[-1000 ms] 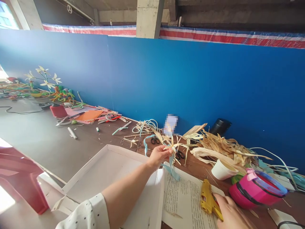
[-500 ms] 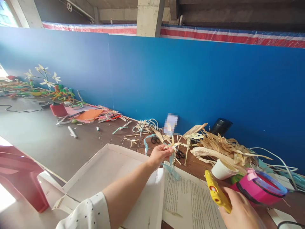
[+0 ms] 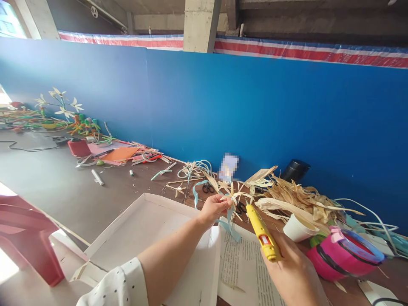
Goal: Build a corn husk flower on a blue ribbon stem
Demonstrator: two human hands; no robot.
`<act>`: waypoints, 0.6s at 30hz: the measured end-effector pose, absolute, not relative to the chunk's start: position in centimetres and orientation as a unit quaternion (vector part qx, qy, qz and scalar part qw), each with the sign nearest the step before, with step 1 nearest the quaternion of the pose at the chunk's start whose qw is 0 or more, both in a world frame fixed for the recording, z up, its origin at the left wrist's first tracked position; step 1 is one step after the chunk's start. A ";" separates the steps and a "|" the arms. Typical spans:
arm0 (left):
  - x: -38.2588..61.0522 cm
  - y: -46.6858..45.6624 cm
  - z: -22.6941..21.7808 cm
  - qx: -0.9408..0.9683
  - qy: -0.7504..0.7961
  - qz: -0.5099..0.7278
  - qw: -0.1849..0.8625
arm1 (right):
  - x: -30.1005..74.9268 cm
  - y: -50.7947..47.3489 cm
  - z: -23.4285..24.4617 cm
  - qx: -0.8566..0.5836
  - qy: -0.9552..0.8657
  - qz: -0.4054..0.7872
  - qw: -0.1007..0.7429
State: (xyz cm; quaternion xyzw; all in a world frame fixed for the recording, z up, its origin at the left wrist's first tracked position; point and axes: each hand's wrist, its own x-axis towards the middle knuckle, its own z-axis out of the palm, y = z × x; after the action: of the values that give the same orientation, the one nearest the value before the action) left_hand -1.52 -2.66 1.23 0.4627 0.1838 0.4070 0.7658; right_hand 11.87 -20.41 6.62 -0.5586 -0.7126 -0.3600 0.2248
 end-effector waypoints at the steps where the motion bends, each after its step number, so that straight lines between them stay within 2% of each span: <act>1: -1.5 -2.7 1.3 0.462 0.188 0.408 0.765 | 11.7 -20.1 6.4 -0.539 -0.729 -0.377 0.191; 3: -1.6 -2.8 1.5 0.465 0.193 0.407 0.762 | 11.3 -19.6 6.1 -0.511 -0.746 -0.403 0.140; 5: -1.7 -2.9 1.6 0.468 0.198 0.406 0.760 | 11.0 -19.2 5.8 -0.513 -0.747 -0.399 0.136; 11: -1.5 -2.7 1.7 0.463 0.206 0.407 0.760 | 10.2 -18.7 5.5 -0.517 -0.752 -0.374 0.165; 18: -1.6 -2.8 1.9 0.456 0.208 0.408 0.763 | 10.2 -18.5 5.3 -0.588 -0.715 -0.299 0.231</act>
State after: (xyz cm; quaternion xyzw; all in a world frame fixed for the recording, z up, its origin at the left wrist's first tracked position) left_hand -1.58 -2.83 1.93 0.4562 0.2078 0.4080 0.7631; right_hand 10.15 -18.55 5.30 -0.5878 -0.7154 -0.2991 0.2308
